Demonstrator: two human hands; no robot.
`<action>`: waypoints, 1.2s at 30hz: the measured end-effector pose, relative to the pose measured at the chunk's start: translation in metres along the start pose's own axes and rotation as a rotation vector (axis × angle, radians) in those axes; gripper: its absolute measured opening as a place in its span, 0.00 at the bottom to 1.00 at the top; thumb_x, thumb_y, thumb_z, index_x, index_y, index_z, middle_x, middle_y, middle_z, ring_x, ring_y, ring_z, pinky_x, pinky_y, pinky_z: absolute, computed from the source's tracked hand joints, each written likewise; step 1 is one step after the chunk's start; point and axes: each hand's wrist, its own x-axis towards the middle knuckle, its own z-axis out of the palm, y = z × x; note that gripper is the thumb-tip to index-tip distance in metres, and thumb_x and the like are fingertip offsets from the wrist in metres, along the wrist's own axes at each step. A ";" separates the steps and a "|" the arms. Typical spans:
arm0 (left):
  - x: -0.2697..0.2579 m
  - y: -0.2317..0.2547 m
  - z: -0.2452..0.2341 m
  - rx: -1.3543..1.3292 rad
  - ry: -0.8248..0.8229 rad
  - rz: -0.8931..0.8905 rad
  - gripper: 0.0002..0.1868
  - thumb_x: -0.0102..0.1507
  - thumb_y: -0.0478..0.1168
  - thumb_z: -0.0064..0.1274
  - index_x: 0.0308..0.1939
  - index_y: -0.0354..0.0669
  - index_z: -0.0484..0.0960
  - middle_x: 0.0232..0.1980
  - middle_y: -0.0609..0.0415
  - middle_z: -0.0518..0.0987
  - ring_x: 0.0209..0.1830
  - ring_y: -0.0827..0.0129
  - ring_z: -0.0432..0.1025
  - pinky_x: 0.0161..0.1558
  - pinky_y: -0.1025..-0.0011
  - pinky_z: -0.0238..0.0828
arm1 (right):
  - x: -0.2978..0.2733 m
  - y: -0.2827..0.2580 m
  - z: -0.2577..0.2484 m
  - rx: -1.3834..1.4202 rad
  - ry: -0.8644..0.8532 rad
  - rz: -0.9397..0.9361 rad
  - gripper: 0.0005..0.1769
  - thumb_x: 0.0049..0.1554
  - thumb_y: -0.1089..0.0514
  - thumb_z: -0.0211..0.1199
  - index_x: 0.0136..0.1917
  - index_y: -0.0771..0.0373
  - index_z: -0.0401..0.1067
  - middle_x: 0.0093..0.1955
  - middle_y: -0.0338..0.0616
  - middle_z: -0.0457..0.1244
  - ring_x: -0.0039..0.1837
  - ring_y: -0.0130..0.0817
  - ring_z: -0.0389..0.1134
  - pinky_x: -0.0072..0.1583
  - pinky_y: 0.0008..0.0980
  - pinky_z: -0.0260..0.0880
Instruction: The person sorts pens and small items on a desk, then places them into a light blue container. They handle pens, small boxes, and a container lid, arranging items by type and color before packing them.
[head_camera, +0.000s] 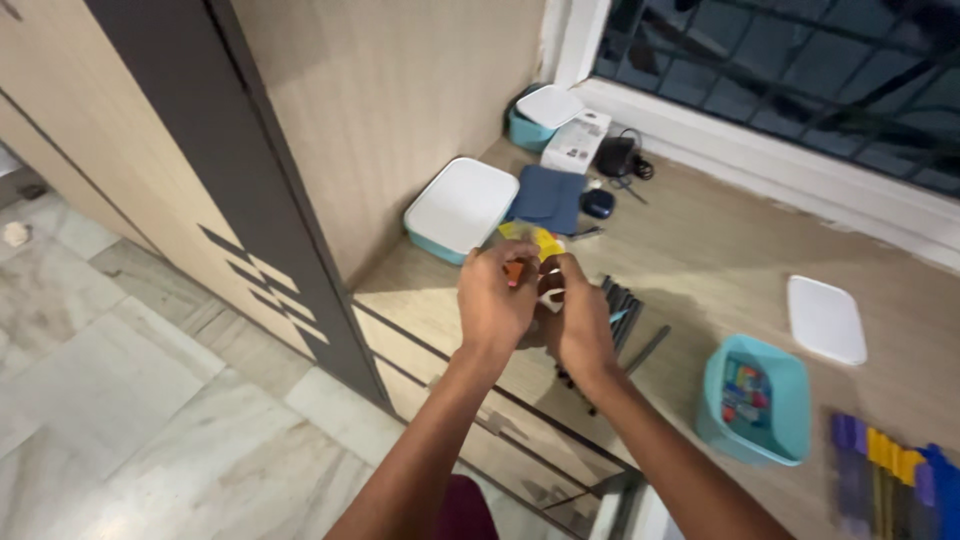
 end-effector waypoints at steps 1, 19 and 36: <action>0.000 0.004 0.003 -0.069 -0.006 -0.018 0.08 0.60 0.33 0.57 0.42 0.41 0.87 0.42 0.50 0.86 0.42 0.57 0.79 0.47 0.64 0.77 | -0.004 -0.001 -0.005 0.005 0.012 -0.037 0.21 0.50 0.73 0.63 0.57 0.65 0.67 0.44 0.47 0.71 0.43 0.40 0.74 0.45 0.36 0.72; -0.102 0.080 0.112 -0.153 -0.997 -0.004 0.95 0.32 0.60 0.80 0.85 0.43 0.23 0.84 0.30 0.41 0.85 0.35 0.32 0.78 0.41 0.31 | -0.089 0.099 -0.231 -0.075 0.342 -0.032 0.14 0.54 0.63 0.69 0.55 0.65 0.79 0.59 0.46 0.65 0.55 0.30 0.72 0.56 0.28 0.74; -0.118 0.065 0.144 -0.206 -0.892 -0.009 0.86 0.36 0.53 0.81 0.84 0.41 0.33 0.81 0.39 0.53 0.80 0.43 0.47 0.76 0.48 0.38 | -0.098 0.112 -0.214 -0.786 -0.017 -0.001 0.14 0.38 0.53 0.76 0.41 0.52 0.86 0.45 0.51 0.69 0.53 0.43 0.68 0.63 0.42 0.60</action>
